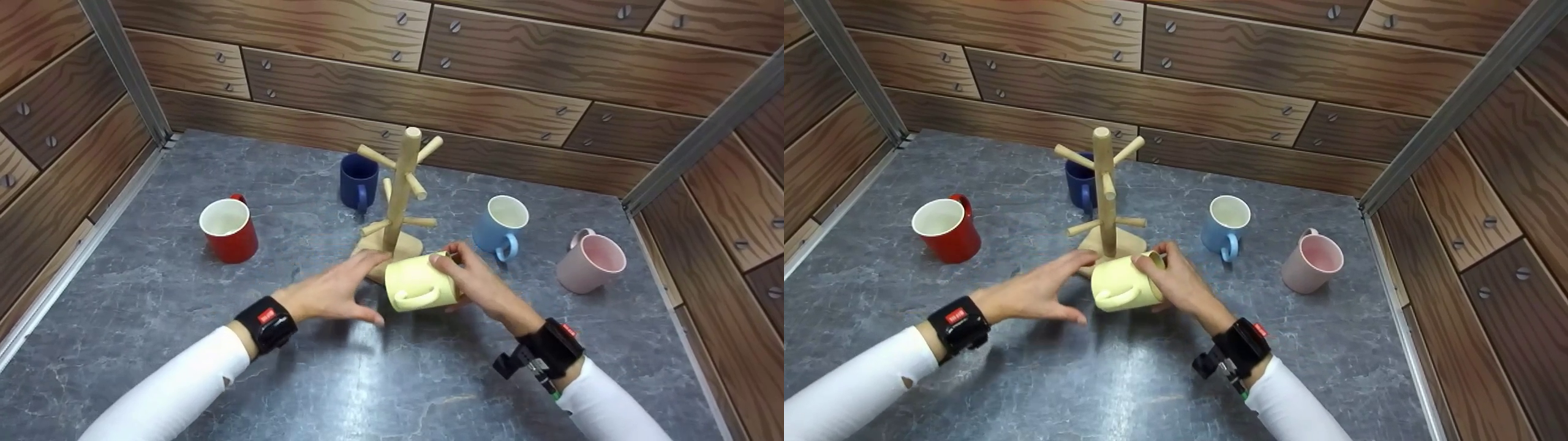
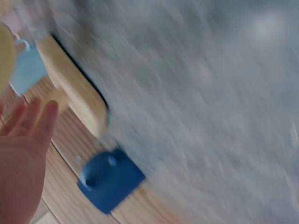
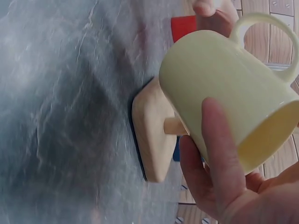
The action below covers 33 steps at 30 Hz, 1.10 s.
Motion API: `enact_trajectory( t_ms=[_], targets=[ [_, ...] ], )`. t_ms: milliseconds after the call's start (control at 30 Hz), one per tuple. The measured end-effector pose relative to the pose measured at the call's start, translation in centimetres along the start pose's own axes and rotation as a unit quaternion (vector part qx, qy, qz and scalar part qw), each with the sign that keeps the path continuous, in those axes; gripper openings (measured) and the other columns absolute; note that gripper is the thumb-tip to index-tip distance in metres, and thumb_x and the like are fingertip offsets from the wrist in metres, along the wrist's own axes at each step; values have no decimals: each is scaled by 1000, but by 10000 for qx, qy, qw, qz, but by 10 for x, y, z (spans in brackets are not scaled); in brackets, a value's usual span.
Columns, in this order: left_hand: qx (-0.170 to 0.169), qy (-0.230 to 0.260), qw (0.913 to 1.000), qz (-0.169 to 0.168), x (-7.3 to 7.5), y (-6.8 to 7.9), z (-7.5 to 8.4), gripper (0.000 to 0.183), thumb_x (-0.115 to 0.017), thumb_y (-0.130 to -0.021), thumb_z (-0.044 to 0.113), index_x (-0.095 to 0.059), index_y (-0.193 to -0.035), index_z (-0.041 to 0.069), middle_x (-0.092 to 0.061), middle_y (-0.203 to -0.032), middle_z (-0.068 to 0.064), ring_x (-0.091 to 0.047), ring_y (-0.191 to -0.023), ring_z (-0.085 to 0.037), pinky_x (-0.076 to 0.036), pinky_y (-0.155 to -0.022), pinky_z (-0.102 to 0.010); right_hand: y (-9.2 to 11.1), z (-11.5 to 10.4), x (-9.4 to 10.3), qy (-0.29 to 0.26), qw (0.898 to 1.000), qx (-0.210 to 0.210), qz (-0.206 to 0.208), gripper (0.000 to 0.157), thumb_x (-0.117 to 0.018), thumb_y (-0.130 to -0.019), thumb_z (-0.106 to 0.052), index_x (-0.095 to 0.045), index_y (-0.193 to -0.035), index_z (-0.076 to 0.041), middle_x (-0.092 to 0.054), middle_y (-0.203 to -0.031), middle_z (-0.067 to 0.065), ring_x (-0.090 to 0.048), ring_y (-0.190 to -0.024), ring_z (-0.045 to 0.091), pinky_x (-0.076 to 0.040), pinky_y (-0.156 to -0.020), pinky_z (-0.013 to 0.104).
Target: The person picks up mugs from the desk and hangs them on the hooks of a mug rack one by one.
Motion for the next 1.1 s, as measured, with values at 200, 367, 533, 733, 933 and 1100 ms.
enact_trajectory(
  t_ms=[200,367,533,733,933,1100],
  targets=[
    [38,738,9968,309,-18,-1,7,131,-95,-72,44,-9,-166,12,-21,-169,-14,-27,-153,-29,-26,-123,-46,-2,3,-12,-338,9991,-202,-146,53,-55,-103,-43,-41,-133,-1,-50,-126,20,-66,-90,31,-63,-60,46],
    [-3,1100,9898,908,-15,-1,5,111,-96,-72,33,-25,-155,14,-38,-156,-14,-43,-142,-28,-36,-119,-46,-5,5,-22,-567,9975,-361,-201,55,-53,-103,-48,-42,-132,-2,-55,-122,21,-67,-92,33,-64,-61,45],
    [10,1401,9811,1336,-6,3,0,87,-95,-73,23,-39,-139,11,-47,-139,-10,-53,-127,-26,-46,-111,-44,-6,4,-28,-530,9973,-359,-371,53,-48,-105,-47,-43,-133,-2,-56,-118,22,-68,-89,32,-64,-63,46],
    [48,2472,9614,1210,2,8,-8,82,-93,-76,16,-45,-142,9,-43,-139,-10,-56,-128,-32,-49,-108,-39,-6,0,-29,48,9985,-195,-518,53,-42,-108,-49,-49,-135,-4,-60,-117,20,-69,-93,35,-63,-70,44],
    [286,3359,9354,1068,14,12,-21,77,-91,-80,13,-50,-145,11,-40,-138,-12,-57,-127,-35,-51,-107,-39,-5,-9,-34,97,9964,159,-826,62,-44,-108,-51,-44,-145,0,-56,-132,23,-69,-106,36,-61,-88,45],
    [618,3675,9220,1053,24,17,-33,77,-87,-84,15,-47,-150,11,-42,-144,-10,-57,-129,-34,-54,-103,-41,-4,-20,-40,114,9925,558,-1081,74,-62,-101,-45,-32,-157,-7,-50,-139,24,-67,-108,34,-57,-95,51]
  ],
)
Point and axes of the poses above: each hand's wrist, its own y-axis away from the middle knuckle, its own x-axis out of the back of the hand, z = x × y, the point moved 8 cm from there along -y, towards the middle knuckle
